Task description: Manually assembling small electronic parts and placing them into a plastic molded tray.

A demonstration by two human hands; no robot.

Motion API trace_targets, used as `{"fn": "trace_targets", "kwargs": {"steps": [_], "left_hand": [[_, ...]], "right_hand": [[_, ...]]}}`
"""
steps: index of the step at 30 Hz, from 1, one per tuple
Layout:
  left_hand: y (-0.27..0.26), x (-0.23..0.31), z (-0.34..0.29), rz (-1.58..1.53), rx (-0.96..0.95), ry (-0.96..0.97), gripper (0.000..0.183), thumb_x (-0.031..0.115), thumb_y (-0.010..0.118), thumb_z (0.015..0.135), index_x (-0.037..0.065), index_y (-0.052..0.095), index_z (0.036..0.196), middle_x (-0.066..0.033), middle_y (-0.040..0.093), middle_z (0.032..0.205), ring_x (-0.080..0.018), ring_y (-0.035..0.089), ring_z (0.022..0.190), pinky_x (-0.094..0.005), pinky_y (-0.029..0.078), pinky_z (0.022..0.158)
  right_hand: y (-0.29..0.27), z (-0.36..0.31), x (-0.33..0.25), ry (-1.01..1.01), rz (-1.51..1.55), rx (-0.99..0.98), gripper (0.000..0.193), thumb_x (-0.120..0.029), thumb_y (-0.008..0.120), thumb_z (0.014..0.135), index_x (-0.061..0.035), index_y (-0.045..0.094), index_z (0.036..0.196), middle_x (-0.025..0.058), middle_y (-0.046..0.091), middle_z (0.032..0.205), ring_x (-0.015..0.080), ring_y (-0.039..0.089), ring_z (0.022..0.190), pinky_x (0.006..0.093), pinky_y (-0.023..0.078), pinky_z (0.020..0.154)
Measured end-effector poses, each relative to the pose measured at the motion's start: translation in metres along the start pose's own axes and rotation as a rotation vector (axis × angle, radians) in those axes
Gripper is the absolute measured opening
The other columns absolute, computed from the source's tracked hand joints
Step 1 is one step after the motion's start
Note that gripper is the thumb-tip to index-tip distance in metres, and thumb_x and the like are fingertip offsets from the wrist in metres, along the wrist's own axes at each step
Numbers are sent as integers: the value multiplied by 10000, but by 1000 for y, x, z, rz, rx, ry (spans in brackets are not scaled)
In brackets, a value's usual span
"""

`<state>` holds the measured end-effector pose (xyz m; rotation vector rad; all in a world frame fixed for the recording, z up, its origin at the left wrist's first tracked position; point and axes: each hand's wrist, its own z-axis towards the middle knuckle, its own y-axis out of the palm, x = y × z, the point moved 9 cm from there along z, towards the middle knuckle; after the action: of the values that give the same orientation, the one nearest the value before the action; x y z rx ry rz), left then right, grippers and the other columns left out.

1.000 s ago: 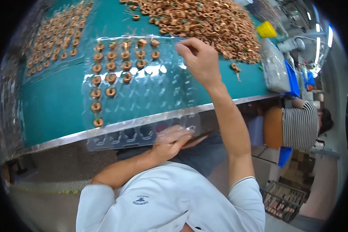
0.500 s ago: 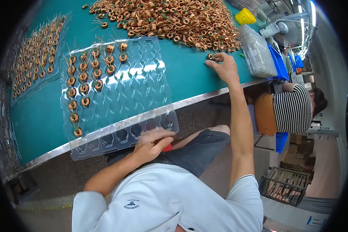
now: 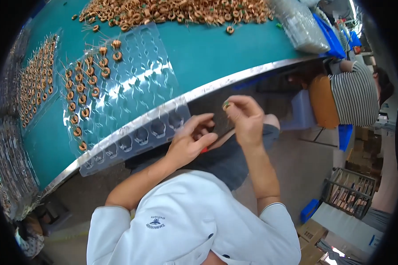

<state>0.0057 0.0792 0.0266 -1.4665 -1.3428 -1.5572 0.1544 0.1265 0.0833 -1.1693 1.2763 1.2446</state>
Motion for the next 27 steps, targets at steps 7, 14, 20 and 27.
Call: {"fn": "trace_targets", "kwargs": {"steps": [7,14,20,27], "left_hand": [[30,-24,6,350,-124,-92,377,125,672,903,-16,581,1240,-92,707,926,-140,673,822,-279,532,737],[38,-32,2,609,-187,25,277,133,664,891,-10,648,1128,-143,686,956,-251,671,825,-331,517,728],[45,-33,-3,741,-313,148,178,73,654,856,15,687,1021,-133,575,816,-316,586,784,-390,459,669],[45,-27,1,847,-326,124,157,3,628,830,29,711,960,-135,580,842,-328,591,823,-412,469,701]], "right_hand": [[-23,-73,86,127,282,180,187,-13,684,883,19,644,1064,61,673,971,109,633,902,241,518,814],[-36,-81,73,71,-183,-5,183,-38,683,874,-5,668,1054,70,662,965,138,639,858,257,519,737],[-28,-82,66,-56,-646,-239,158,-26,674,857,-12,690,1014,72,637,919,136,626,780,253,502,659],[-46,-95,107,300,-87,-212,161,-83,605,948,16,645,1069,40,636,859,91,603,742,231,512,674]]}}
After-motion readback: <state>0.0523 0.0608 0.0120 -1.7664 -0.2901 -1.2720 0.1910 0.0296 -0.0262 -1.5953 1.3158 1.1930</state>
